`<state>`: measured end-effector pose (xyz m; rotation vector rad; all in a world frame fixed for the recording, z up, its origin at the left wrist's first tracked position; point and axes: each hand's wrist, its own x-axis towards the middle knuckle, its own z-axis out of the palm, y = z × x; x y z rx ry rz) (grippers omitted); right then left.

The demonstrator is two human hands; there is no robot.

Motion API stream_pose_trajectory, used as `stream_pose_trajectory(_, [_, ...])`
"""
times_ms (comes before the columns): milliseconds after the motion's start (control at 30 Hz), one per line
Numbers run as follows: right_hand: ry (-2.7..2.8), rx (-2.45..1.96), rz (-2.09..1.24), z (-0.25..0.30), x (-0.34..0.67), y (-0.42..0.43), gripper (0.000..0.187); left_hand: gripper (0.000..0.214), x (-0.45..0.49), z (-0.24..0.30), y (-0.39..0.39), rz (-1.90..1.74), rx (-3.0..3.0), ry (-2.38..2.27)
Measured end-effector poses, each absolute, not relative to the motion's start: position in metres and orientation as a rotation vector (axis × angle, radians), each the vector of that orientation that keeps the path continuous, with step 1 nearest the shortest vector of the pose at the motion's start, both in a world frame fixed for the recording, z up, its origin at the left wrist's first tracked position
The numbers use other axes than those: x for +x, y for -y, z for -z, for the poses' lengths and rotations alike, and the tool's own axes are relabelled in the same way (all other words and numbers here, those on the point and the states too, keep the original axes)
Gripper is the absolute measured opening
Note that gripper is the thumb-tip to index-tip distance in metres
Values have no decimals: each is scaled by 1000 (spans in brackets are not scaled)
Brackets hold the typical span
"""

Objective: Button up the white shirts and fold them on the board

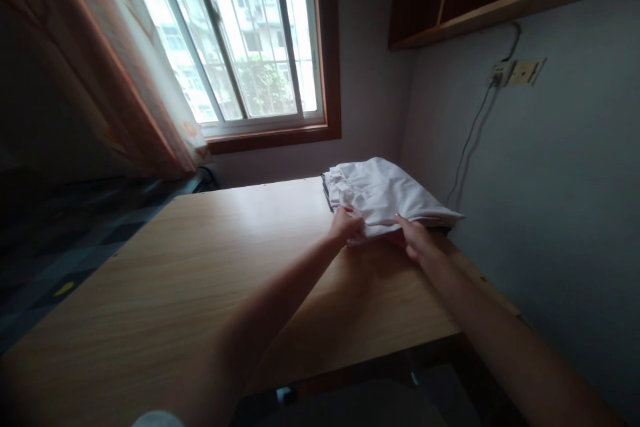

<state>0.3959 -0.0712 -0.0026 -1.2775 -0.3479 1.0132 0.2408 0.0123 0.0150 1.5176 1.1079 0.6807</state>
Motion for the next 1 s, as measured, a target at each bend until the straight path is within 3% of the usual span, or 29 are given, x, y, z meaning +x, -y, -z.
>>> stream_pose_trajectory(167, [847,-1752,-1164,-7,420,100,28,54,230,-10,-3,-696,1966,-1203])
stream_pose_trajectory(233, [1103,-1848,-902,-16,429,103,36,48,230,-11,0,-615,2165,-1216])
stream_pose_trajectory(300, [1317,-1860,-433,-25,433,98,39,44,233,-13,2,-566,2240,-1228])
stream_pose_trajectory(367, [1470,-1829,35,-28,430,87,34,41,234,-17,4,-524,2292,-1241])
stream_pose_trajectory(433, [1599,-1829,277,-21,423,75,32,37,231,-21,7,-490,2361,-1248])
stream_pose_trajectory(667, [1842,-2051,152,20,405,59,45,28,149,-38,21,-476,2623,-1231])
stream_pose_trajectory(867, [1919,-1668,319,-12,370,57,48,34,21,-46,16,-660,2643,-1406])
stream_pose_trajectory(1000, [2056,-1473,222,-24,307,51,50,42,-26,-39,10,-498,2649,-1577])
